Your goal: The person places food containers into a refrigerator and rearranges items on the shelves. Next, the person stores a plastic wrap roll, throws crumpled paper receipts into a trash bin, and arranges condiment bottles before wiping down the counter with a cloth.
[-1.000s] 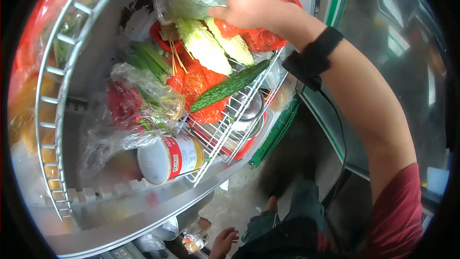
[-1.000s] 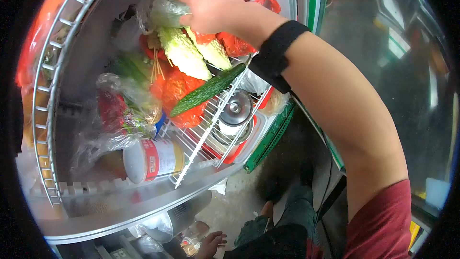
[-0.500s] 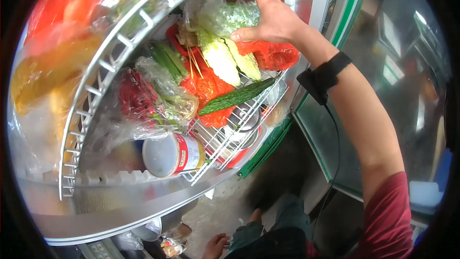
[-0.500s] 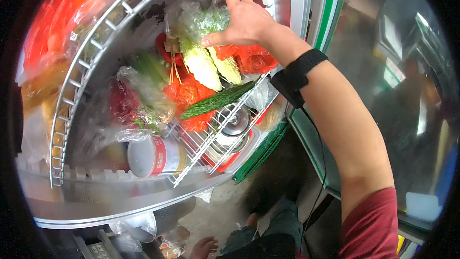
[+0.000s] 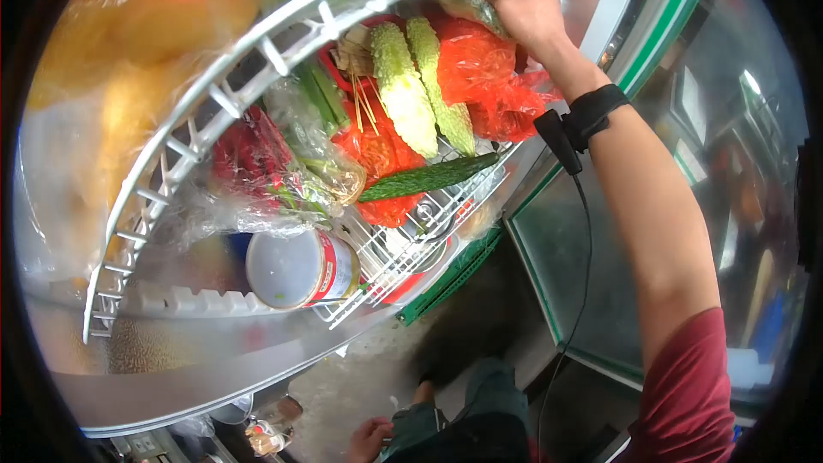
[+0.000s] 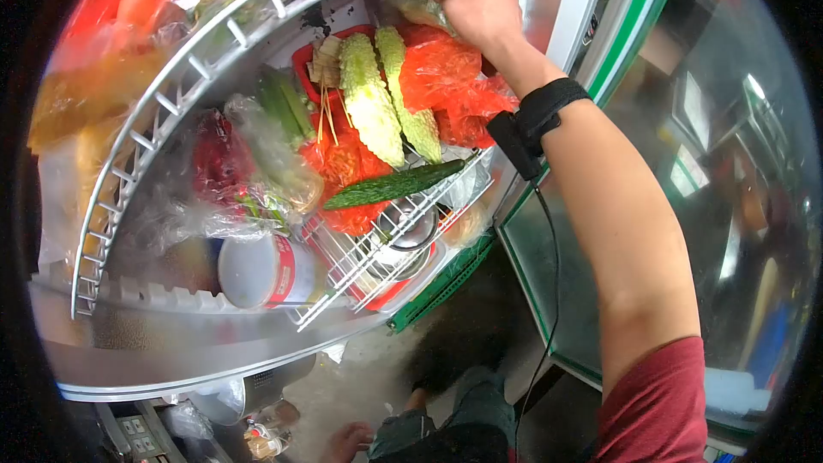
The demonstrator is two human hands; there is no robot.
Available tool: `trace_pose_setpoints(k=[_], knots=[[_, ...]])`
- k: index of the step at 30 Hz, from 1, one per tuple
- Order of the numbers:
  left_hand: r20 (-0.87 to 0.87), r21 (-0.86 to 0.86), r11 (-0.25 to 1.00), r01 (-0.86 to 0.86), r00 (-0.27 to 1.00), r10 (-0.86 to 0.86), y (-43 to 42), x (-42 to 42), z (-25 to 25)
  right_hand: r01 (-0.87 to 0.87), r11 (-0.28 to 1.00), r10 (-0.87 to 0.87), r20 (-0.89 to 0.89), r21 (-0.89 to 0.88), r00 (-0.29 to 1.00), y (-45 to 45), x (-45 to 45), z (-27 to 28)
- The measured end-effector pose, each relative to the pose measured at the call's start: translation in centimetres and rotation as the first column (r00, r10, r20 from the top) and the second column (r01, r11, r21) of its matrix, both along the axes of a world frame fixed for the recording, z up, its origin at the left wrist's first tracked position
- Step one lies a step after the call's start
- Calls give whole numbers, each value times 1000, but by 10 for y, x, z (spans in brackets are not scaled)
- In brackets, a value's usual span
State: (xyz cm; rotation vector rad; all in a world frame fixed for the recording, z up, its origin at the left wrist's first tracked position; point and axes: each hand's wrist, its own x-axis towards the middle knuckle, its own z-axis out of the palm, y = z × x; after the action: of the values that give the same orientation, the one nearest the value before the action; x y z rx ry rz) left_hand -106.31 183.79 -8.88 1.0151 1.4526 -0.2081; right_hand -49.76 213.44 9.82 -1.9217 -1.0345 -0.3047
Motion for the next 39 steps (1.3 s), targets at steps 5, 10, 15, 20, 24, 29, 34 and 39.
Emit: trace_pose_setpoints(k=[5,10,15,20,24,29,34,39], knots=[[-40,24,1000,-14,999,15,-5,0,-11,69,989,-23,329,-129,944,11,-19,8],[41,97,993,-74,997,70,-16,-6,-17,94,669,201,302,-737,932,24,-32,16],[71,91,990,-111,992,105,-26,-5,-21,215,722,158,459,-658,874,21,-59,16],[102,58,989,-138,986,131,-24,3,-17,-389,744,579,235,-544,780,25,-109,11],[133,59,976,-210,971,201,-32,-4,-21,-546,656,713,190,-520,675,109,-117,-56],[183,54,938,-341,927,327,-41,-14,-22,-573,600,727,81,-558,682,105,-128,-53],[246,32,894,-448,870,427,-53,-17,-25,-304,697,623,340,-649,704,122,-131,-79],[242,66,891,-449,874,422,-51,-11,-22,-348,653,647,257,-673,718,80,-128,-49]])
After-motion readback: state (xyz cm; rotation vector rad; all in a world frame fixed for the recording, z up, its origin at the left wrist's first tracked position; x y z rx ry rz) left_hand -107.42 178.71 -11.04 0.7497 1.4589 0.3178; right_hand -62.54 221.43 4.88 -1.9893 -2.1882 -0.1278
